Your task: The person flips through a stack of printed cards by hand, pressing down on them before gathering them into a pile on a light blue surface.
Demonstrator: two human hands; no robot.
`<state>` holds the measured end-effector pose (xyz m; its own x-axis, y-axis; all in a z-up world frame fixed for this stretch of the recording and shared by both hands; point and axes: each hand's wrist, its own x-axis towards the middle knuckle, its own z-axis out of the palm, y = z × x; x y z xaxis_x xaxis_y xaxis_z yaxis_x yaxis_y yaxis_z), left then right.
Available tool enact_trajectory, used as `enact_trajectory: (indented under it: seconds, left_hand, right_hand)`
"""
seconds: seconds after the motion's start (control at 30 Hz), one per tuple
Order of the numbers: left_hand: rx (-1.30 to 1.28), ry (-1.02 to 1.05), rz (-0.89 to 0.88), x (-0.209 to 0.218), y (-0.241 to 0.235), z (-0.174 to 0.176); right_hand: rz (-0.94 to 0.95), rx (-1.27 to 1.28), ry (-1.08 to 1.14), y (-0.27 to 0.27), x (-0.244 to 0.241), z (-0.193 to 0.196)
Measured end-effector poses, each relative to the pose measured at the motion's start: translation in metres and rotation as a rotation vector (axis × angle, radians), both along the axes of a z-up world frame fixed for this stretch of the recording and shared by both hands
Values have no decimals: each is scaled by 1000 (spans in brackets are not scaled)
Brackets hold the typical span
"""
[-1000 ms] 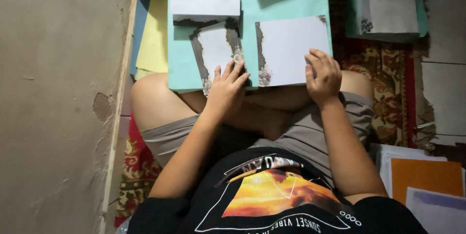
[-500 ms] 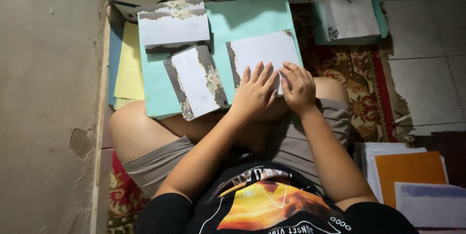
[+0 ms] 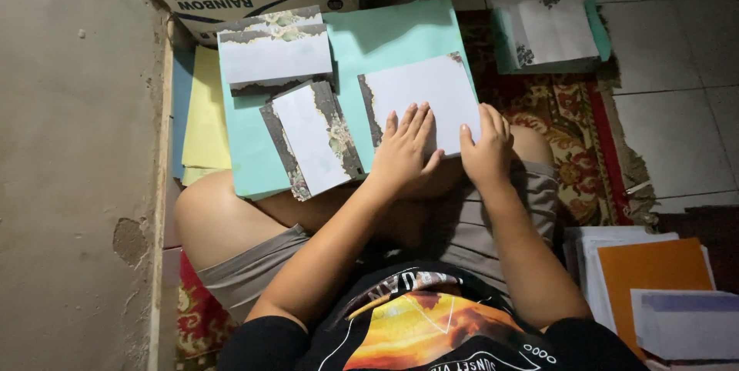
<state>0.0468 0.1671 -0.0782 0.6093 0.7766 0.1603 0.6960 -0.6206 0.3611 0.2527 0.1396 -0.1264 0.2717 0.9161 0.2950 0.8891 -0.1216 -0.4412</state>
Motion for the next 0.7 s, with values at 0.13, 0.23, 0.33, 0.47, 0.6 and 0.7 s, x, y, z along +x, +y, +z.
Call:
enact_trajectory:
  seconds: [0.13, 0.23, 0.33, 0.47, 0.6, 0.7]
  left_hand:
    - [-57, -102, 19, -3, 4, 1]
    - [-249, -154, -6, -10, 6, 17]
    - [-305, -242, -35, -12, 12, 6]
    - [-288, -268, -60, -13, 15, -4]
    - [-384, -364, -50, -16, 11, 14]
    - [-385, -372, -62, -17, 12, 12]
  right_hand:
    - [116, 171, 55, -9, -20, 48]
    - [314, 303, 117, -21, -42, 76]
    - [453, 305, 136, -31, -63, 87]
    - [545, 303, 187, -30, -70, 82]
    - [536, 269, 244, -31, -66, 79]
    - [507, 275, 286, -33, -65, 81]
